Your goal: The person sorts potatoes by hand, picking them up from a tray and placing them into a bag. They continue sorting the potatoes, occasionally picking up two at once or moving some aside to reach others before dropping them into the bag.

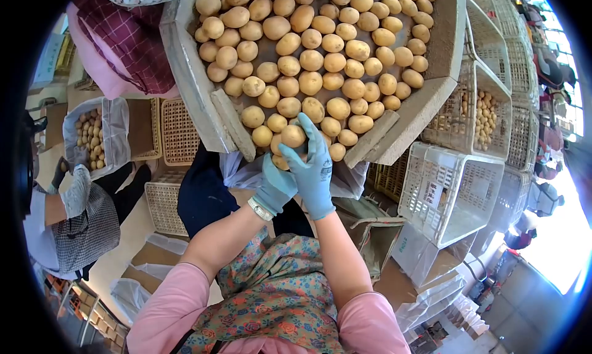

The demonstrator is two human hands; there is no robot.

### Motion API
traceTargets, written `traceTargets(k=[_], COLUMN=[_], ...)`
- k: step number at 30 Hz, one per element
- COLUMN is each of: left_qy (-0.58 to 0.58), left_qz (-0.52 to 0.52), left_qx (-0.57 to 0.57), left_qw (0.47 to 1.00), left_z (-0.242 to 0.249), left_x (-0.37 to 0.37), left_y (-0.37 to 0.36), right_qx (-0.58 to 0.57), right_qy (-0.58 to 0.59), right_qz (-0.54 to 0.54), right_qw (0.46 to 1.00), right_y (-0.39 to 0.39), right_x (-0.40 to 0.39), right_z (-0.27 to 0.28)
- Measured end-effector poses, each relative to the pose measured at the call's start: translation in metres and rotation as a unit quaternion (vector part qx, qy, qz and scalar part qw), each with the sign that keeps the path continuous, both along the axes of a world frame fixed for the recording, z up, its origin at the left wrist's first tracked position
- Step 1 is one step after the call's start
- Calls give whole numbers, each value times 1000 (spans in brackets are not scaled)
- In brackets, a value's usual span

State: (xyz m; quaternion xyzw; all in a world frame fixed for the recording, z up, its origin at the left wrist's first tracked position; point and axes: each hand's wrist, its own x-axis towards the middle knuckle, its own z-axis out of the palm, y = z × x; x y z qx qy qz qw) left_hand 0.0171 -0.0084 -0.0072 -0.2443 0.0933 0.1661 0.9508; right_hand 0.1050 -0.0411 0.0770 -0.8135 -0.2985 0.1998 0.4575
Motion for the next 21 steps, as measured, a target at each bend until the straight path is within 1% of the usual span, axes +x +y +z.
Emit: traceTargets(k=[1, 2, 3, 4, 5, 6, 7, 8, 9, 10, 11, 12, 13, 14, 16, 17, 19, 20, 21], left_qy=[28, 55, 53, 85, 115, 145, 173, 200, 156, 149, 95, 37, 60, 51, 46, 40, 82, 41, 51], left_qz=[-13, -28, -31, -36, -40, -42, -42, -40, 17, 15, -13, -43, -64, -70, -58, -56, -63, -46, -49], left_qx=[-39, -78, -79, 24, 126, 229, 330, 427, 393, 397, 224, 40, 11, 3, -35, -30, 33, 16, 6], left_qw=[999, 995, 995, 995, 984, 962, 927, 881, 906, 906, 970, 998, 996, 996, 997, 997, 994, 998, 998], left_z=[0, 0, -2, -3, -9, -14, -19, -20, -7, 4, 13, 18, 9, 10, 13, 16, 17, 9, 6], left_x=[1, 2, 3, 4, 2, 1, -1, -3, -4, -4, 0, 5, 6, 6, 4, 4, 4, 2, 2], left_y=[0, 0, -2, -4, -8, -11, -13, -13, -9, -3, 5, 10, 8, 9, 11, 12, 12, 9, 10], right_qx=[58, 115, 113, 144, 161, 179, 180, 278, 374, 307, 106, 198, 116, 116, 108, 113, 109, 103, 99], right_qy=[116, 229, 423, 423, 463, 503, 502, 545, 578, 566, 377, 564, 453, 540, 482, 482, 540, 511, 473], right_qz=[-32, -64, -118, -60, -81, -100, -100, -90, -78, -164, -163, -277, -344, -453, -617, -613, -598, -552, -508], right_qw=[991, 965, 891, 893, 868, 840, 840, 786, 721, 748, 906, 752, 814, 699, 613, 616, 582, 651, 713], right_y=[1, -1, 0, -18, -45, -67, -73, -75, -77, -90, -135, -172, -202, -252, -357, -379, -400, -337, -262], right_x=[-6, -10, -9, -5, -10, -18, -23, -29, -37, -42, -47, -38, -47, -41, -49, -55, -62, -58, -53], right_z=[1, 4, 27, -2, -51, -82, -72, -53, -31, -6, -28, -24, -19, -20, -49, -57, -70, -59, -41])
